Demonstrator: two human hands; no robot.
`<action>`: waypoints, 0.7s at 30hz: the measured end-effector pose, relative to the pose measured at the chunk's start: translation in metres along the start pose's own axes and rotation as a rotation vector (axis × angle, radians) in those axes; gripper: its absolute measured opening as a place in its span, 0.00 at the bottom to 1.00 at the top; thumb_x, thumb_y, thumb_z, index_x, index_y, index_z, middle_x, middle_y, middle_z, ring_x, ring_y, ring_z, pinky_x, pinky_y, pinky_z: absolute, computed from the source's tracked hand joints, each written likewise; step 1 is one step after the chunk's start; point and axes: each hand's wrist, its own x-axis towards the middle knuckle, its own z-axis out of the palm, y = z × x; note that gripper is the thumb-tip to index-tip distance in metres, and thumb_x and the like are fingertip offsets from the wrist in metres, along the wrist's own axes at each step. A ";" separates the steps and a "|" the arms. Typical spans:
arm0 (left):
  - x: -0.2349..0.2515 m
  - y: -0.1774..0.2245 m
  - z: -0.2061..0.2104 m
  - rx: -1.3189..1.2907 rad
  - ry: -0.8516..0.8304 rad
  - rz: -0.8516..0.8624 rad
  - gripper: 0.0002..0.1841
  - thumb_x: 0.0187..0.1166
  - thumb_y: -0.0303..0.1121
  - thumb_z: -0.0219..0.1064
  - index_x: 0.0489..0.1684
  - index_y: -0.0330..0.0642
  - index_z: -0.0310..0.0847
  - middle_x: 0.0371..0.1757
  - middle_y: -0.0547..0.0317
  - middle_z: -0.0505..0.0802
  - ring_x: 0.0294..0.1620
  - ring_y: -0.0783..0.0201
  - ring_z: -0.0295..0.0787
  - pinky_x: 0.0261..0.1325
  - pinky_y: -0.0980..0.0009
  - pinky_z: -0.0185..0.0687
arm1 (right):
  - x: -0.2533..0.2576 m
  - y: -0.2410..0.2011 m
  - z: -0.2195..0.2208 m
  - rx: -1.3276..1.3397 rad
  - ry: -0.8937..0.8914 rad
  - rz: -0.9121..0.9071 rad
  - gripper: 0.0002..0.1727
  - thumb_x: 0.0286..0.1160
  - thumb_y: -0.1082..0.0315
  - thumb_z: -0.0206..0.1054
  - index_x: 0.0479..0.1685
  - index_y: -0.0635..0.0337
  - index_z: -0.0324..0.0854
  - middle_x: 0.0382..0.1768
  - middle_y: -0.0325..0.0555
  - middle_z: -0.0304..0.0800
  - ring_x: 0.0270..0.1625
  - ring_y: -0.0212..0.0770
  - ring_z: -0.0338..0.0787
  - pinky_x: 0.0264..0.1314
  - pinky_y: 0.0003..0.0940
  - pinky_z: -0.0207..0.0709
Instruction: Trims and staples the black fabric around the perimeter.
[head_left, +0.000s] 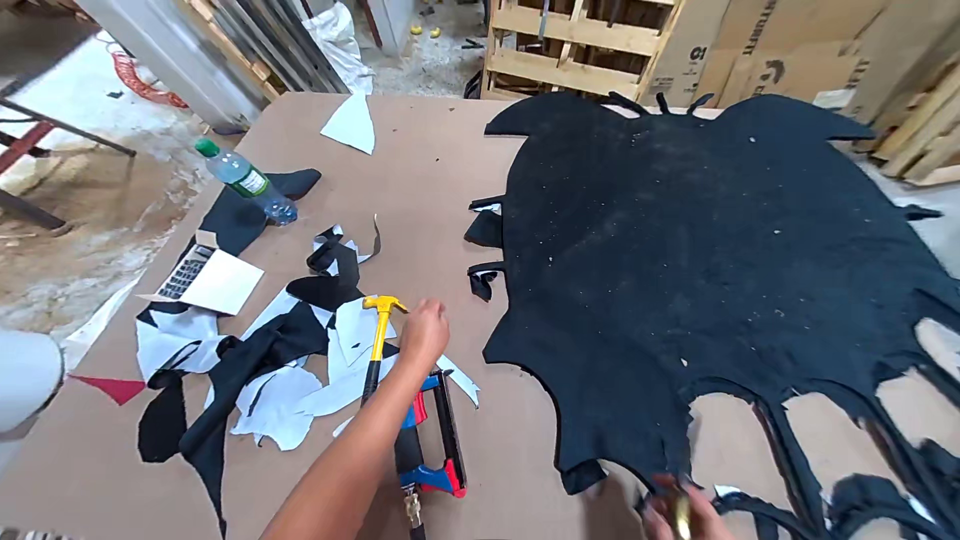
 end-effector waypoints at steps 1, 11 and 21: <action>-0.030 0.005 -0.002 -0.139 -0.083 0.027 0.18 0.88 0.40 0.62 0.67 0.41 0.85 0.62 0.45 0.91 0.60 0.47 0.91 0.67 0.42 0.85 | 0.011 -0.018 0.016 -0.051 -0.003 0.002 0.30 0.69 0.63 0.77 0.72 0.62 0.77 0.45 0.46 0.94 0.43 0.42 0.94 0.48 0.46 0.91; -0.200 -0.036 -0.002 -1.024 -0.082 -0.122 0.12 0.83 0.25 0.62 0.58 0.30 0.84 0.40 0.52 0.94 0.29 0.65 0.90 0.34 0.67 0.90 | 0.023 -0.078 0.070 -0.098 -0.421 -0.116 0.26 0.75 0.57 0.73 0.74 0.45 0.79 0.53 0.35 0.96 0.50 0.33 0.94 0.59 0.39 0.88; -0.236 -0.019 0.013 -0.178 0.053 0.075 0.27 0.87 0.36 0.63 0.81 0.31 0.71 0.71 0.30 0.84 0.70 0.39 0.85 0.73 0.41 0.79 | -0.012 0.094 -0.162 -0.296 0.189 0.299 0.27 0.74 0.57 0.77 0.72 0.54 0.80 0.44 0.54 0.94 0.43 0.54 0.95 0.49 0.61 0.88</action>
